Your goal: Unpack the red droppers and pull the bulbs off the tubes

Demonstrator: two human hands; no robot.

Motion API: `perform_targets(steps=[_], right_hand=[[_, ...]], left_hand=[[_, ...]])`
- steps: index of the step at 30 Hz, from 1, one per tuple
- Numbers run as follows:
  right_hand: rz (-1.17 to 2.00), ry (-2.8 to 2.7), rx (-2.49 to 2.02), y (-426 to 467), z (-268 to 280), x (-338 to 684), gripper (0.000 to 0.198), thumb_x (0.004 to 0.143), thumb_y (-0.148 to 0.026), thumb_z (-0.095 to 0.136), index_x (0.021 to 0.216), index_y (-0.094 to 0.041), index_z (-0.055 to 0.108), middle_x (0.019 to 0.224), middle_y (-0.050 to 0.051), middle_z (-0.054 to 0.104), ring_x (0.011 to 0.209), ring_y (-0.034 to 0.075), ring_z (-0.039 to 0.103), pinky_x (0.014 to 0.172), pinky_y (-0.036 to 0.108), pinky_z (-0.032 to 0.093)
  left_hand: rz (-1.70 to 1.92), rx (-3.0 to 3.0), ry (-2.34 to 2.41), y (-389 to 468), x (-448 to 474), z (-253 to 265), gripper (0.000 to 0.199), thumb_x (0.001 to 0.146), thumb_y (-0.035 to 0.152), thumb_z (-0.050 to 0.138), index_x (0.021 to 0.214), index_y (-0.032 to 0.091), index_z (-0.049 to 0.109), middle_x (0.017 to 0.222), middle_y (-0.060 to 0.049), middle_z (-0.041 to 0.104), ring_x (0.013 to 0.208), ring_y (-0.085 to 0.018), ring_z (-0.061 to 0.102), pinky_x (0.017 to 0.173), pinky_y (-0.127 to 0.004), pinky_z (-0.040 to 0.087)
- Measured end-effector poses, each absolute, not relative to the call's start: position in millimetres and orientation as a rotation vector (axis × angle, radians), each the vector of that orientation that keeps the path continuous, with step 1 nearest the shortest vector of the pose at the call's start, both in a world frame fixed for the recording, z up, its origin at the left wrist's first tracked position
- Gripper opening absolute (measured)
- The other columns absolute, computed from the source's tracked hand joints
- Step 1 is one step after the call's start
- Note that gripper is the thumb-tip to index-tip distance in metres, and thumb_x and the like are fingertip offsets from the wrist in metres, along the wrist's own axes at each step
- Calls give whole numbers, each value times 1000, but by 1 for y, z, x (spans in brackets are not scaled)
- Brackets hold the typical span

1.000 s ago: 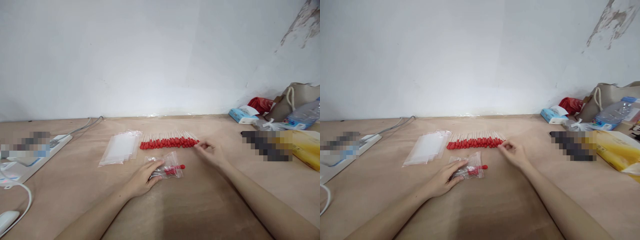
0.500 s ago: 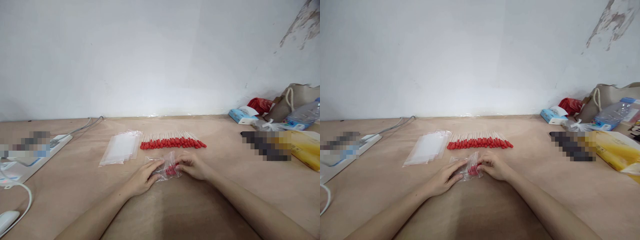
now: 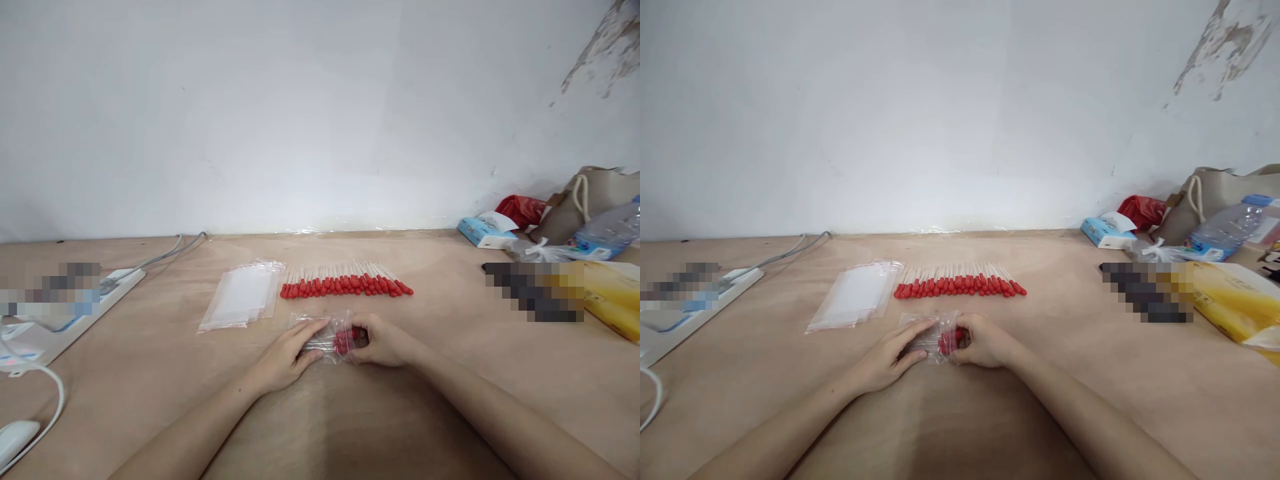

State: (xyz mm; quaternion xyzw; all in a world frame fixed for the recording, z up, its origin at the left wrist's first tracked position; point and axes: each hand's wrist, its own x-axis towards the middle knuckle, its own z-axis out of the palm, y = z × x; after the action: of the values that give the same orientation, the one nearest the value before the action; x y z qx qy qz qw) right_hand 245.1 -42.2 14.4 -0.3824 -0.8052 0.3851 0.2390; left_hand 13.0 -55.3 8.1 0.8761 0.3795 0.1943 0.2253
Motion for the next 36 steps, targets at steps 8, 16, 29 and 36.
perform_targets(steps=[8, 16, 29, 36], right_hand=[[1072, -2249, -1074, -41, 21, 256, 23, 60, -20, 64, 82, -17, 59, 75, -2, 60, 64, 10, 51, 55, 19, 38], [939, -2277, -1090, -37, 19, 268, 23, 56, -7, 56, 78, -17, 55, 72, -3, 57, 62, 8, 50, 53, 18, 37], [1642, -1592, -1057, -17, 20, 305, 34, 66, -36, 67, 91, -15, 56, 86, 5, 65, 79, 14, 62, 68, 27, 48], [1296, -1419, -1236, -6, 54, 366, 30, 63, -36, 69, 85, -17, 63, 82, 5, 67, 73, 16, 63, 63, 27, 51]], left_hand=[[537, 2408, 1047, -56, 13, 10, 50, 86, 31, 45, 133, 28, 29, 134, -3, 39, 121, -19, 39, 101, -37, 33], [524, 2431, 1079, -56, 12, 8, 49, 86, 32, 44, 132, 29, 30, 134, -1, 39, 121, -18, 38, 101, -36, 33], [160, 2814, 1045, -58, 6, 9, 42, 91, 35, 30, 133, 36, 25, 145, -1, 15, 132, -26, 11, 104, -53, 17], [433, 2945, 1052, -65, 11, 22, 33, 83, 32, 46, 114, 25, 54, 123, -7, 50, 126, -28, 29, 105, -57, 9]])
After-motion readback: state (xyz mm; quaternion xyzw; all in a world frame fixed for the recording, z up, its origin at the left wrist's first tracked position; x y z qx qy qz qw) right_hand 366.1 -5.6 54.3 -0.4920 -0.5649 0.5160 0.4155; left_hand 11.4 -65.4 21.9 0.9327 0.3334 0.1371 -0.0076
